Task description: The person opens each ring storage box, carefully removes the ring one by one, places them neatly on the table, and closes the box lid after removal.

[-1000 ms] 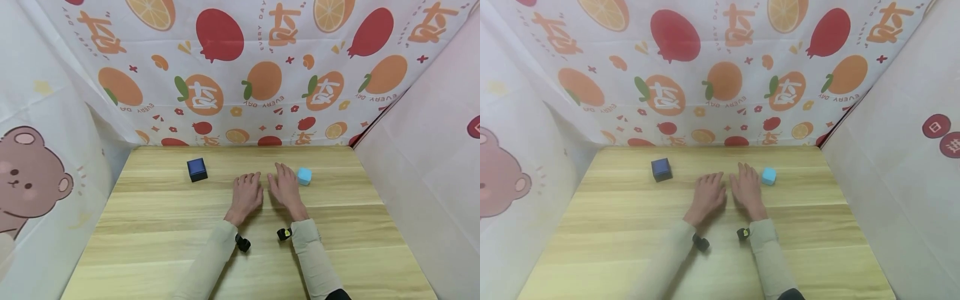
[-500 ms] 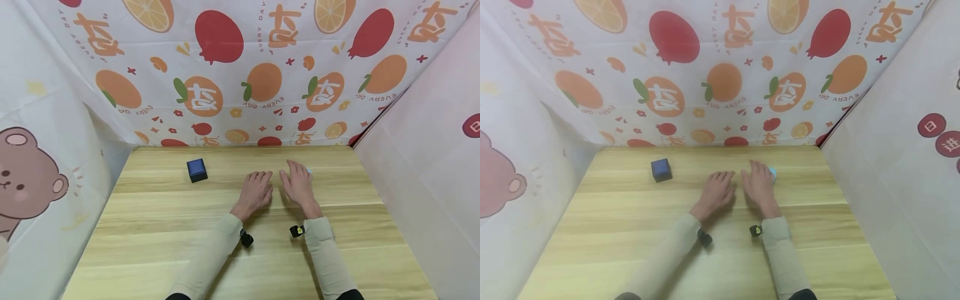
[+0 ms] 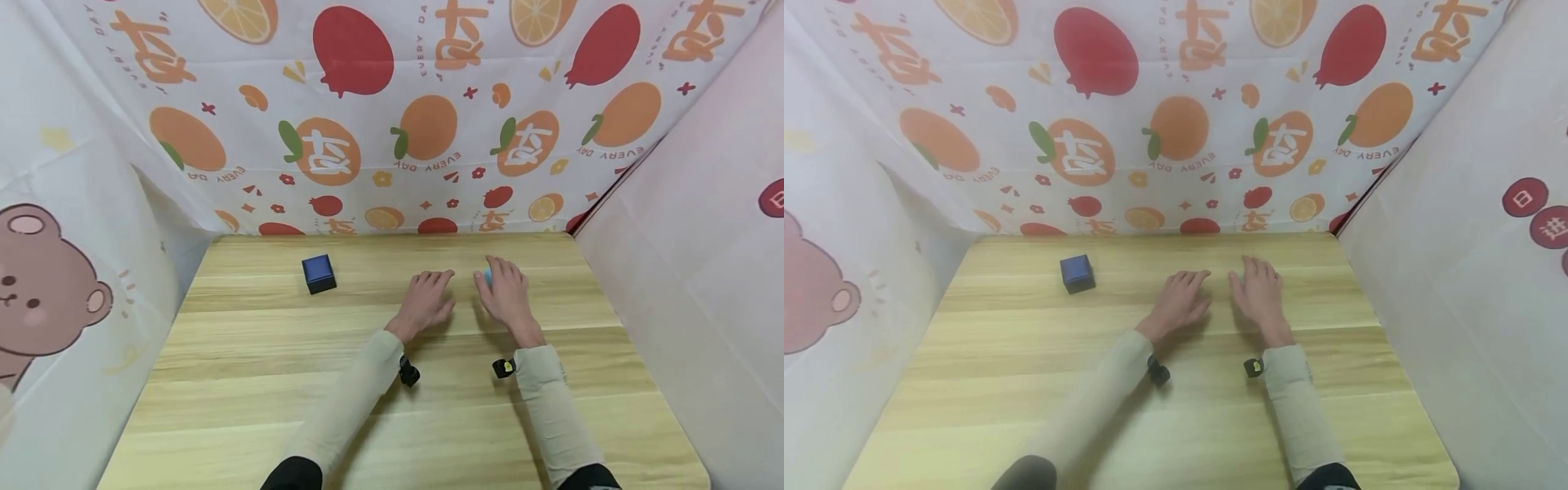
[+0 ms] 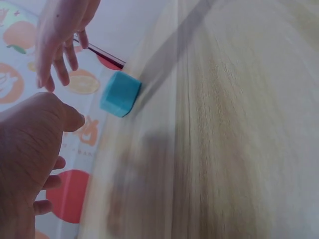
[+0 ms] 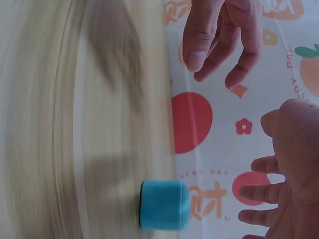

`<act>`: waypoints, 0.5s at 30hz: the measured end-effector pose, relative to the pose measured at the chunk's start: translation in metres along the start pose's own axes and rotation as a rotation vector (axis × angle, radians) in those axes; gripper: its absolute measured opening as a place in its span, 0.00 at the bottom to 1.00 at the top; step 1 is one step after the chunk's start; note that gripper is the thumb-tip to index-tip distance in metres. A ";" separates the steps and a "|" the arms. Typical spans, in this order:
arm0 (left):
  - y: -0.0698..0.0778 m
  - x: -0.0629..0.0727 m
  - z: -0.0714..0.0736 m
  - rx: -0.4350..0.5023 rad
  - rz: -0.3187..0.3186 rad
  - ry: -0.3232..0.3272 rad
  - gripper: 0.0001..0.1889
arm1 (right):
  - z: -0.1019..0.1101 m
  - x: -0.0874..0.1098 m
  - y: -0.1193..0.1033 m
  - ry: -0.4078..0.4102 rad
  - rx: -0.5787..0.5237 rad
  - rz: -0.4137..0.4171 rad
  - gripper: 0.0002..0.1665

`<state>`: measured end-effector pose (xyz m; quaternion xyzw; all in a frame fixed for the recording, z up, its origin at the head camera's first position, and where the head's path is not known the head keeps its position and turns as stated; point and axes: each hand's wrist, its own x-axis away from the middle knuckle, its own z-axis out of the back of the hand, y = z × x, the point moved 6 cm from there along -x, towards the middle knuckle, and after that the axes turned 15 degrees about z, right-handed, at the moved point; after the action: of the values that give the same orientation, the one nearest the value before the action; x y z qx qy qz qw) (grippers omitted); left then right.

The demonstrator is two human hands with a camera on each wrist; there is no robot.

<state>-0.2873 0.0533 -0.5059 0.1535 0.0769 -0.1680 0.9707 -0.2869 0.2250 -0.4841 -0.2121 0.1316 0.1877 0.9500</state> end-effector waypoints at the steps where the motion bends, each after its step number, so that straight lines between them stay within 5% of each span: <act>1: 0.001 -0.002 -0.002 0.004 -0.005 -0.009 0.33 | 0.001 0.000 0.003 -0.002 0.005 0.003 0.36; 15: 0.021 -0.032 -0.032 0.066 -0.031 -0.156 0.35 | -0.002 0.005 0.038 -0.109 0.094 0.020 0.35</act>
<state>-0.3124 0.0922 -0.5234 0.1708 -0.0023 -0.1969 0.9654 -0.2989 0.2576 -0.5007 -0.1552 0.0906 0.2020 0.9627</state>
